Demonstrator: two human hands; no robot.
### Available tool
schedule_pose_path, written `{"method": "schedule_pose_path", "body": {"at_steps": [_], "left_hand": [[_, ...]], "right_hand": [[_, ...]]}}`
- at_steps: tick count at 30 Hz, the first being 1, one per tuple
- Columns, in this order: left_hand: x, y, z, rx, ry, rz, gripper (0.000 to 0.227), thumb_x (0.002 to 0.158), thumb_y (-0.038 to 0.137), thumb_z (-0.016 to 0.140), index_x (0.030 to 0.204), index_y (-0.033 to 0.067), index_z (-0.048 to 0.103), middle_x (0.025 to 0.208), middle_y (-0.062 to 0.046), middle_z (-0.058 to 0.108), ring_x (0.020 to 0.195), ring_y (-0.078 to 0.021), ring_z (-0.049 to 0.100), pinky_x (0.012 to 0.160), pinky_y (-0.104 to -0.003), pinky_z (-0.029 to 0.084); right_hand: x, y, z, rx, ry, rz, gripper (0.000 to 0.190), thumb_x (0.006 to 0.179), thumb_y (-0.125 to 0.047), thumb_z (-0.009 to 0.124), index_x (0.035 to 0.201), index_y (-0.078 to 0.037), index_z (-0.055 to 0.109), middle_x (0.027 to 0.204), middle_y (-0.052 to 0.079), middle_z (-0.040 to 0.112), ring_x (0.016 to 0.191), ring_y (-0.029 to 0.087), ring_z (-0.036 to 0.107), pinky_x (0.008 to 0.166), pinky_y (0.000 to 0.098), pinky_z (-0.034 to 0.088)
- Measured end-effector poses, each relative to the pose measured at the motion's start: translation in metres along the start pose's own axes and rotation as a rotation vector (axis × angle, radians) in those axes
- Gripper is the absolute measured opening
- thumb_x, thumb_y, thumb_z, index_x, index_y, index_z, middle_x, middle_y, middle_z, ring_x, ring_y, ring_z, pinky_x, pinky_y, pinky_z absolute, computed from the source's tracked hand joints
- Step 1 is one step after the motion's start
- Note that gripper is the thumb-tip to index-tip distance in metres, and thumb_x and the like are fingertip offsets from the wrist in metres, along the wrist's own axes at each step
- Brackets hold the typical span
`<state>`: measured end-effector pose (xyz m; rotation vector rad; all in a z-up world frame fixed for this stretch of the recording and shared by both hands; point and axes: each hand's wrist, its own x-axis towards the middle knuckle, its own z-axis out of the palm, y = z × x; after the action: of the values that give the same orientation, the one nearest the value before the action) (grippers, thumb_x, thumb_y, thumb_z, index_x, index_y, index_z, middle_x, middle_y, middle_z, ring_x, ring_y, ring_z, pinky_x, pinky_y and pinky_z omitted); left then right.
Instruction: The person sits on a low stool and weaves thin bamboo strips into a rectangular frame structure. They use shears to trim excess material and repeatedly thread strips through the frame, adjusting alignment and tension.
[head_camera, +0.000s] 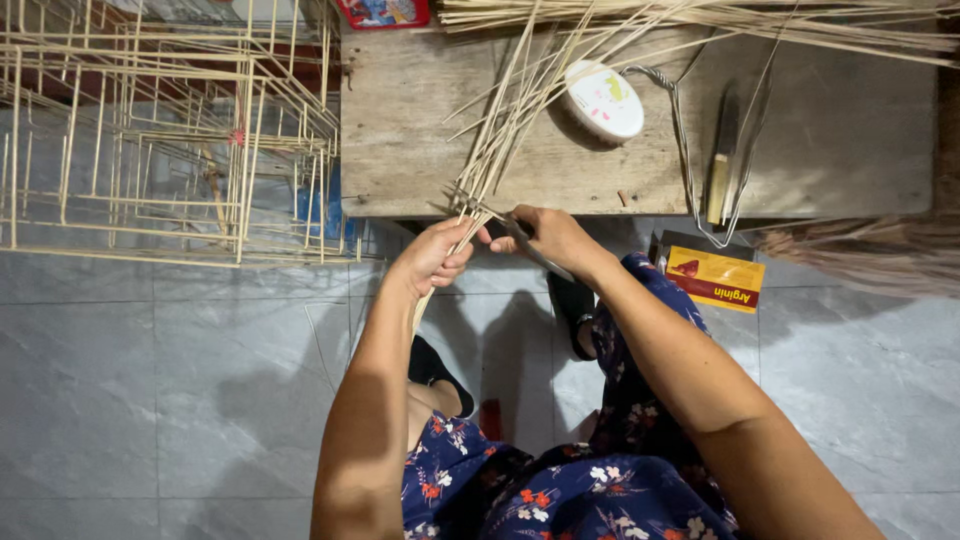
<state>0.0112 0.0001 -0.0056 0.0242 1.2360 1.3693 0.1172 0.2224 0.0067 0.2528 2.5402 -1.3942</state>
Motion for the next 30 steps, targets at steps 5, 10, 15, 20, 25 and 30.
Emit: {"method": "schedule_pose_path", "body": {"at_steps": [5, 10, 15, 20, 25, 30], "left_hand": [[-0.001, 0.003, -0.002, -0.018, 0.002, -0.036, 0.033, 0.108, 0.039, 0.043, 0.104, 0.0107, 0.060, 0.054, 0.006, 0.033, 0.038, -0.0025, 0.020, 0.032, -0.022, 0.013], [-0.003, 0.002, -0.006, -0.046, -0.050, 0.020, 0.035, 0.108, 0.040, 0.044, 0.106, 0.0098, 0.061, 0.054, 0.006, 0.033, 0.039, -0.0029, 0.022, 0.032, -0.022, 0.014], [-0.003, 0.002, -0.004, -0.038, -0.058, 0.044, 0.036, 0.108, 0.041, 0.044, 0.105, 0.0094, 0.060, 0.054, 0.006, 0.032, 0.039, -0.0025, 0.021, 0.033, -0.022, 0.013], [-0.006, 0.006, -0.005, -0.007, -0.063, 0.052, 0.036, 0.108, 0.041, 0.044, 0.106, 0.0089, 0.060, 0.055, 0.006, 0.033, 0.040, -0.0026, 0.020, 0.034, -0.022, 0.014], [-0.009, 0.007, -0.002, -0.010, -0.070, 0.022, 0.035, 0.108, 0.041, 0.042, 0.107, 0.0092, 0.059, 0.055, 0.006, 0.033, 0.039, -0.0023, 0.020, 0.033, -0.022, 0.014], [-0.018, 0.011, 0.002, 0.031, -0.043, 0.086, 0.037, 0.108, 0.041, 0.044, 0.109, 0.0075, 0.060, 0.057, 0.007, 0.034, 0.040, -0.0021, 0.023, 0.034, -0.022, 0.015]], "right_hand": [[0.001, 0.005, 0.000, -0.037, -0.004, -0.040, 0.052, 0.074, -0.053, 0.084, 0.095, -0.006, 0.073, 0.068, 0.009, 0.062, 0.060, 0.019, 0.058, 0.059, 0.0368, 0.047], [0.000, 0.009, 0.005, 0.163, -0.056, 0.063, 0.054, 0.076, -0.052, 0.085, 0.094, -0.004, 0.070, 0.071, 0.006, 0.058, 0.068, 0.015, 0.052, 0.062, 0.0331, 0.045], [0.002, 0.005, 0.006, 0.293, -0.081, 0.062, 0.051, 0.077, -0.051, 0.084, 0.101, -0.009, 0.068, 0.078, -0.003, 0.062, 0.071, 0.009, 0.054, 0.062, 0.0272, 0.046], [0.004, -0.002, 0.002, 0.236, -0.064, 0.082, 0.046, 0.077, -0.046, 0.089, 0.083, -0.005, 0.068, 0.069, -0.002, 0.054, 0.066, 0.009, 0.047, 0.058, 0.0280, 0.041], [-0.001, -0.006, 0.000, 0.185, -0.102, 0.230, 0.045, 0.074, -0.045, 0.088, 0.079, -0.005, 0.068, 0.062, 0.000, 0.052, 0.058, 0.012, 0.046, 0.053, 0.0312, 0.037], [-0.007, -0.010, -0.006, 0.179, -0.053, 0.057, 0.048, 0.075, -0.046, 0.089, 0.090, -0.005, 0.071, 0.068, 0.000, 0.059, 0.066, 0.011, 0.052, 0.059, 0.0298, 0.044]]}}
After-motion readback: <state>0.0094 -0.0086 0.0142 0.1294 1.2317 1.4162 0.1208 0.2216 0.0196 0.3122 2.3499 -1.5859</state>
